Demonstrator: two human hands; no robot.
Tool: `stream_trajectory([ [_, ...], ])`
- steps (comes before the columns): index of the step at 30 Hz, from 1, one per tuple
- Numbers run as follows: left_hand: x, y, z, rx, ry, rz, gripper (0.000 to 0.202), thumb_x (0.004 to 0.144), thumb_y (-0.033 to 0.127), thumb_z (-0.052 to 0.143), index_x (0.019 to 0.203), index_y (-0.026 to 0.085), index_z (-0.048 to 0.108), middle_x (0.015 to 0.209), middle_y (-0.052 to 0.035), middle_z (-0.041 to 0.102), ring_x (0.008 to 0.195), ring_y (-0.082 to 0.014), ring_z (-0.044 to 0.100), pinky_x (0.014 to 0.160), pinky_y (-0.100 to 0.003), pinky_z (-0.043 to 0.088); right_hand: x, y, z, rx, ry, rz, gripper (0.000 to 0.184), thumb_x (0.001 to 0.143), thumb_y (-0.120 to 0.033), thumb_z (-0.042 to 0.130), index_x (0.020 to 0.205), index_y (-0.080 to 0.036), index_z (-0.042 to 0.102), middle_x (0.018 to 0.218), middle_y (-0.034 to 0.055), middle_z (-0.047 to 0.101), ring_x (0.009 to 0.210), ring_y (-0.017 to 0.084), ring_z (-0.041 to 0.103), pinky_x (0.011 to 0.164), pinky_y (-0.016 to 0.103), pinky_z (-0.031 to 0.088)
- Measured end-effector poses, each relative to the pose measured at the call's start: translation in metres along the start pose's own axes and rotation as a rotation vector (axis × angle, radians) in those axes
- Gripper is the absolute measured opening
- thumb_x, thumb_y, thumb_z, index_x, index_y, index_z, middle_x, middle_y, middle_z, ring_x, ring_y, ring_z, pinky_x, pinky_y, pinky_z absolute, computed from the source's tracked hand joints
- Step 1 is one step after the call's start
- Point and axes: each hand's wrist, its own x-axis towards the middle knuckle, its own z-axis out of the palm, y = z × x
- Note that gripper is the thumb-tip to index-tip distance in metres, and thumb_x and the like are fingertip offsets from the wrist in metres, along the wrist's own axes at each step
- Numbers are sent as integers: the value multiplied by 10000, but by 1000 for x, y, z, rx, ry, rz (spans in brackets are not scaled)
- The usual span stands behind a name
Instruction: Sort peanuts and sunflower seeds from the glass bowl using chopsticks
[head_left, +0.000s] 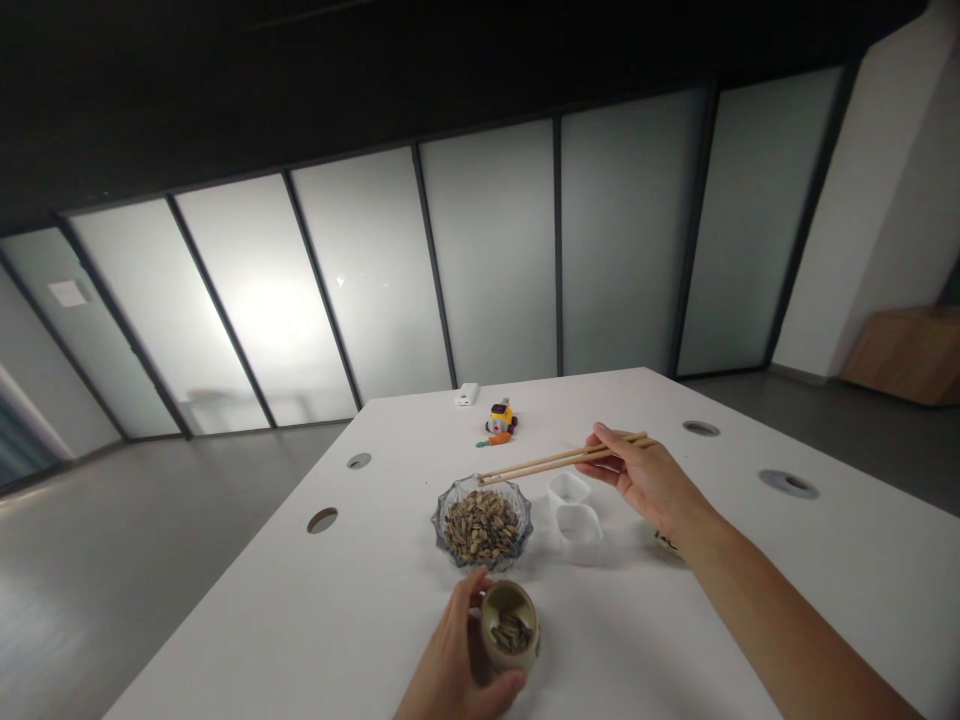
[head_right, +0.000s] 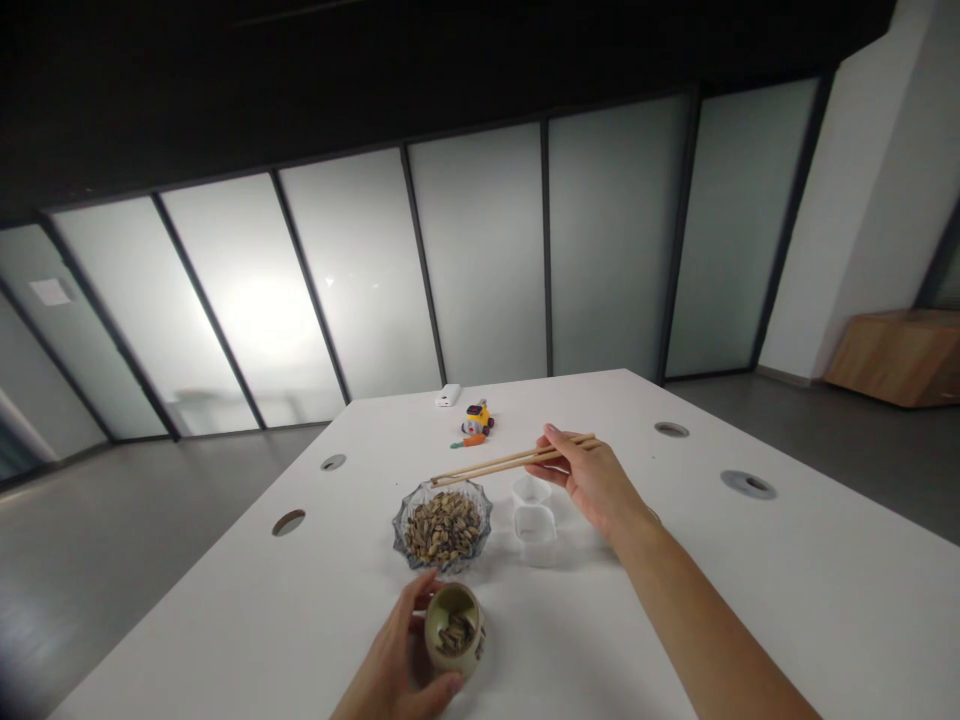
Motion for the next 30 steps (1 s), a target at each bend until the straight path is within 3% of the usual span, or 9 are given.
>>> stream_trajectory([
  [4, 0, 2, 0, -42, -8, 13, 1020, 667, 151, 764, 1547, 209, 253, 1492, -193, 568, 1229, -342, 656, 1114, -491, 487, -10, -17, 2, -101, -139, 62, 488, 614, -592, 1000, 651, -152, 793, 688, 76, 763, 673, 214, 766, 674, 334, 714],
  [10, -1, 5, 1, -46, 2, 20, 995, 678, 186, 762, 1538, 204, 263, 1472, -191, 576, 1218, -342, 660, 1113, -488, 486, -27, -39, 6, -298, -346, 85, 497, 677, -615, 953, 676, -144, 795, 654, 56, 740, 641, 200, 743, 647, 317, 690],
  [18, -1, 3, 1, -59, -9, 36, 962, 707, 198, 767, 1538, 186, 281, 1490, -214, 572, 1251, -355, 647, 1127, -507, 472, -39, -38, 19, -480, -485, 107, 499, 671, -618, 947, 706, -137, 819, 720, 71, 761, 664, 219, 775, 633, 288, 676],
  [24, -1, 9, -1, -46, 2, -18, 951, 677, 167, 760, 1526, 189, 333, 1483, -191, 581, 1218, -344, 652, 1117, -497, 481, -42, -40, 29, -503, -452, -11, 559, 701, -700, 888, 715, -148, 802, 751, 62, 747, 673, 236, 781, 651, 323, 683],
  [30, 4, 0, -1, -26, 3, -33, 962, 632, 186, 773, 1507, 154, 374, 1502, -221, 574, 1291, -389, 617, 1141, -516, 460, -39, -27, 33, -556, -322, -231, 536, 864, -709, 742, 787, -180, 771, 805, 54, 732, 776, 246, 776, 744, 342, 659],
])
